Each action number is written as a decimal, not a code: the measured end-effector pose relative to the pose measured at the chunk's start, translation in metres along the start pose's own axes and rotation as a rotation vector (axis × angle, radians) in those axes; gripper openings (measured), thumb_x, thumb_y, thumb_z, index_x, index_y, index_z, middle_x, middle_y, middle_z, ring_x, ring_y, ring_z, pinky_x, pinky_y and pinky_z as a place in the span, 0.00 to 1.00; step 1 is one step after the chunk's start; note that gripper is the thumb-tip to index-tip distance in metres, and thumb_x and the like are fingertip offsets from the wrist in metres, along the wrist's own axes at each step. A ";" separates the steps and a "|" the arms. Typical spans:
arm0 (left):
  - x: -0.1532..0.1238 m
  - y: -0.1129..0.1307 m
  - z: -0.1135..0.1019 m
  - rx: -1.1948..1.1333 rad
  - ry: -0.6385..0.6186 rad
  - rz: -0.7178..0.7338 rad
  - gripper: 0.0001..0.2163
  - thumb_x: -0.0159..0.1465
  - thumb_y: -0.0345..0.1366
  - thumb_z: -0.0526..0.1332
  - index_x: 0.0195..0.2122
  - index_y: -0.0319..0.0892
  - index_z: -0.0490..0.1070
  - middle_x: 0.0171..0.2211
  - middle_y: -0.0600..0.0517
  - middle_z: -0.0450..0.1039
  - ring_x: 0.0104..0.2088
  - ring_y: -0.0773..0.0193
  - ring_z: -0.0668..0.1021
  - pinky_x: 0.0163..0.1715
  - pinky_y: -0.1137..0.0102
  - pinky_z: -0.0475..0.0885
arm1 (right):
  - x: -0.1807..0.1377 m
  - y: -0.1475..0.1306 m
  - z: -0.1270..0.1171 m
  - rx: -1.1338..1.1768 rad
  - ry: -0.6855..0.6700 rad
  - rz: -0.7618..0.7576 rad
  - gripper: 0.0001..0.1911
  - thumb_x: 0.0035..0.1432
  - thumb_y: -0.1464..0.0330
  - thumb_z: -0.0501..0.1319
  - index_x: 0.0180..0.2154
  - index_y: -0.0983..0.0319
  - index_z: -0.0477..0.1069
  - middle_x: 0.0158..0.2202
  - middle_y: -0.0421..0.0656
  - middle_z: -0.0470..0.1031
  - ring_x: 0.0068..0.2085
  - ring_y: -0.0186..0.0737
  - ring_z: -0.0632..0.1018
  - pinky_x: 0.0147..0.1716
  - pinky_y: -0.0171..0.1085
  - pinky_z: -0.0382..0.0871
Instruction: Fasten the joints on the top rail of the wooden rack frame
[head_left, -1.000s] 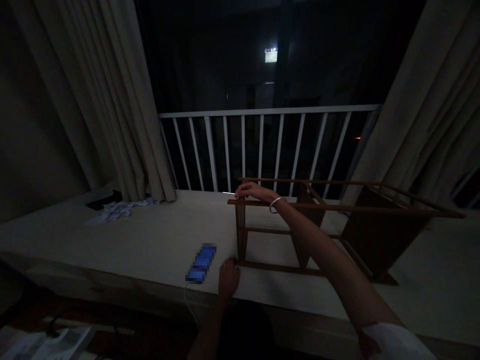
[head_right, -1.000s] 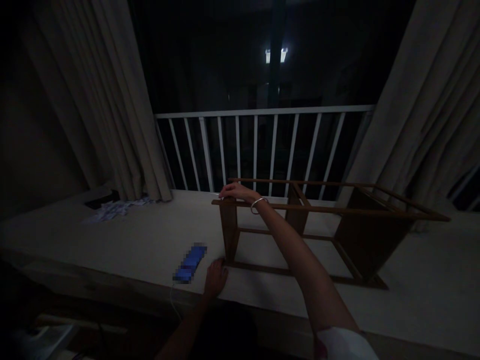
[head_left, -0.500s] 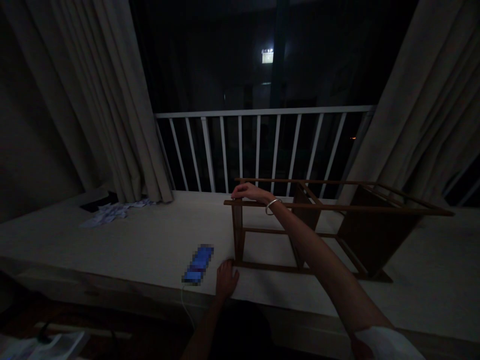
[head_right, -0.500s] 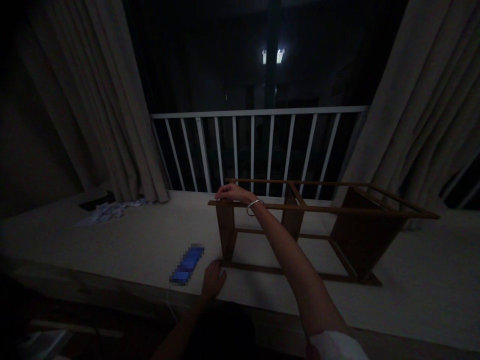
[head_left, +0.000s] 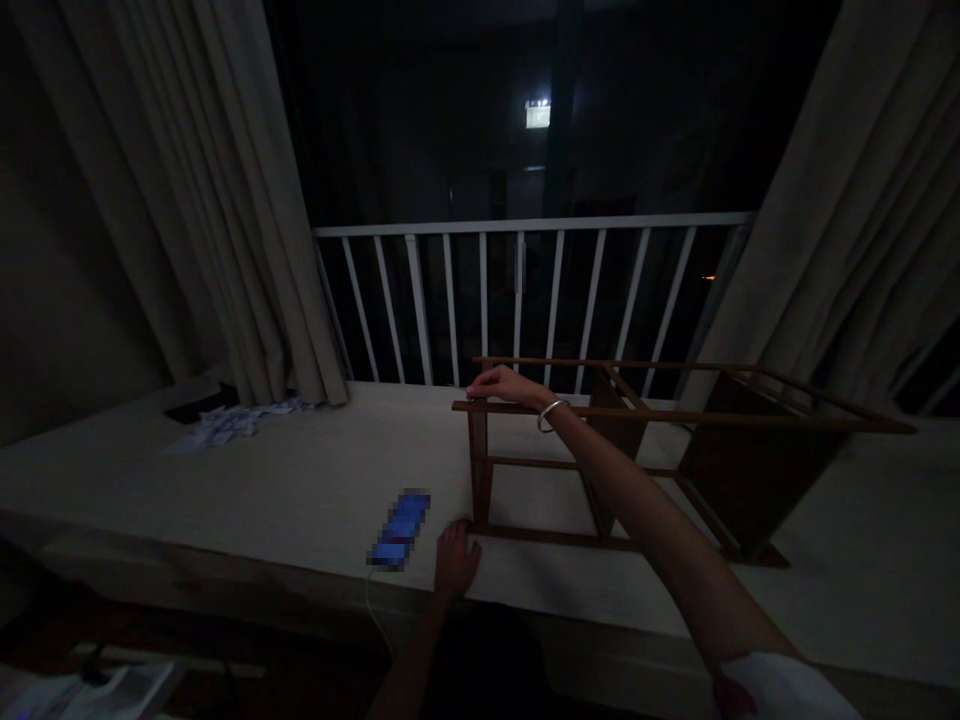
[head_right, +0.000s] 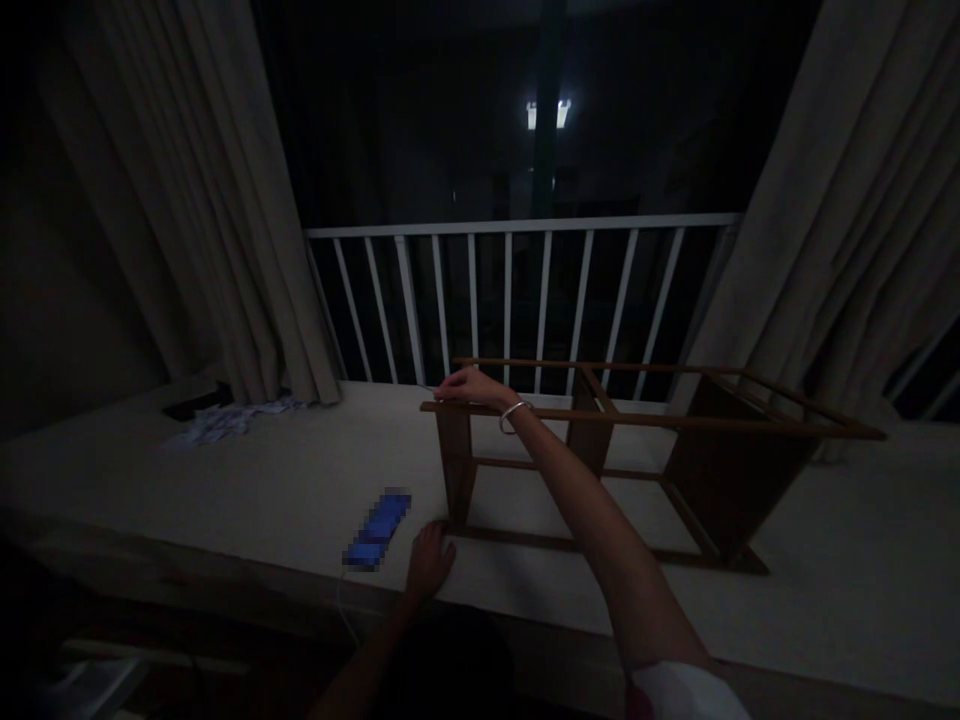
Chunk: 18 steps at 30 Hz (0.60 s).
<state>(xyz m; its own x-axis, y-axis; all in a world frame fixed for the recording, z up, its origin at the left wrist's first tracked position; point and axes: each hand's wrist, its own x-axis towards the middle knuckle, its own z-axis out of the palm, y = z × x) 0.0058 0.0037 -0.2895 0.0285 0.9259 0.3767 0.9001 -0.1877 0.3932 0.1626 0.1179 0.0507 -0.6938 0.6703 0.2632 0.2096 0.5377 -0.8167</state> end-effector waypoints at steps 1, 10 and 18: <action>0.000 0.000 -0.001 -0.002 -0.004 -0.001 0.17 0.57 0.36 0.47 0.47 0.38 0.60 0.46 0.45 0.62 0.48 0.59 0.63 0.49 0.62 0.54 | 0.000 -0.001 0.000 0.002 0.000 0.006 0.19 0.42 0.57 0.61 0.32 0.67 0.73 0.30 0.43 0.73 0.32 0.33 0.71 0.31 0.31 0.60; 0.000 -0.001 0.001 -0.001 0.002 0.010 0.18 0.57 0.36 0.47 0.48 0.38 0.59 0.46 0.45 0.62 0.48 0.59 0.64 0.49 0.62 0.53 | -0.002 -0.003 0.001 -0.004 0.041 0.018 0.18 0.41 0.58 0.62 0.30 0.67 0.74 0.29 0.43 0.73 0.32 0.33 0.71 0.32 0.31 0.61; 0.000 -0.001 0.001 0.002 -0.004 0.008 0.18 0.57 0.36 0.47 0.48 0.38 0.60 0.46 0.45 0.62 0.48 0.59 0.64 0.49 0.63 0.54 | 0.000 -0.001 0.000 0.059 -0.020 -0.062 0.21 0.45 0.63 0.61 0.43 0.61 0.69 0.40 0.43 0.71 0.41 0.35 0.70 0.42 0.35 0.62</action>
<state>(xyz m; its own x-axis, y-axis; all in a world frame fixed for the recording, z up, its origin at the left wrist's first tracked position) 0.0052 0.0042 -0.2908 0.0376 0.9256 0.3766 0.9006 -0.1947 0.3886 0.1624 0.1175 0.0516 -0.7179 0.6260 0.3045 0.1249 0.5461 -0.8283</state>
